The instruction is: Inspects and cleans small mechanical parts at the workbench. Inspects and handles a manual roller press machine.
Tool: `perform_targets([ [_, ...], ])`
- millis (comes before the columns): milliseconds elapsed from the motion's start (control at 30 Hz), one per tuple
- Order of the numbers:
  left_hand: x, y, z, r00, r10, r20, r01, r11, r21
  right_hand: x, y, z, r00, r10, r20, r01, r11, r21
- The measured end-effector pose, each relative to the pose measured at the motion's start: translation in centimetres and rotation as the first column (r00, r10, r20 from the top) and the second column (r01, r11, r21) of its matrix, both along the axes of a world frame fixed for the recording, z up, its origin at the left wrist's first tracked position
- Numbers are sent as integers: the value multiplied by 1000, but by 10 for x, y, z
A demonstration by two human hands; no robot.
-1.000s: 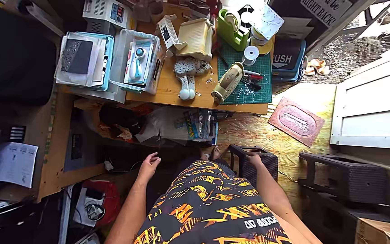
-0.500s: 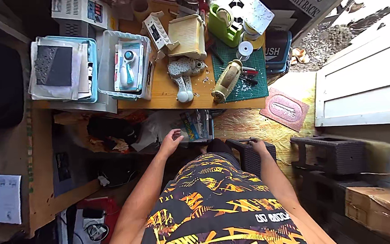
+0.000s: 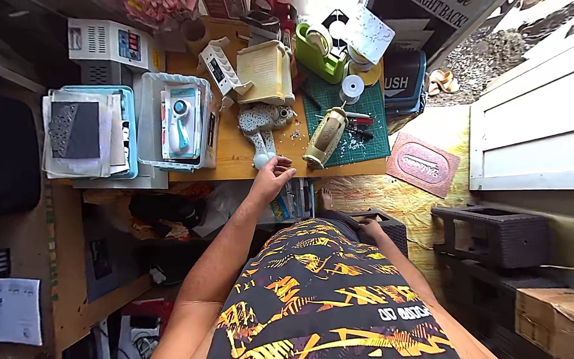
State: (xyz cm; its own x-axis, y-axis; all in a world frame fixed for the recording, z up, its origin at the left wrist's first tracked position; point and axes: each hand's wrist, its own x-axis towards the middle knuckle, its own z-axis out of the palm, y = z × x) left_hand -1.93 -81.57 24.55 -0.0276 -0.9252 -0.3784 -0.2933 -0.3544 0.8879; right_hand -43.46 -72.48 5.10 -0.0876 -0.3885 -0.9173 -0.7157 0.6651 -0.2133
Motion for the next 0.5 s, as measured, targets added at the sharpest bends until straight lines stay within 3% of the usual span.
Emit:
perform_targets([
  [267,-70,-87,8,980,-20,196,15,1000,26,-58,-132,8,1000,12,9,-11,998,-66],
  [500,-107,-128,-6,899,-46,436,5,996,94,-89,-194,4,999,-14,34,17,997,-79],
])
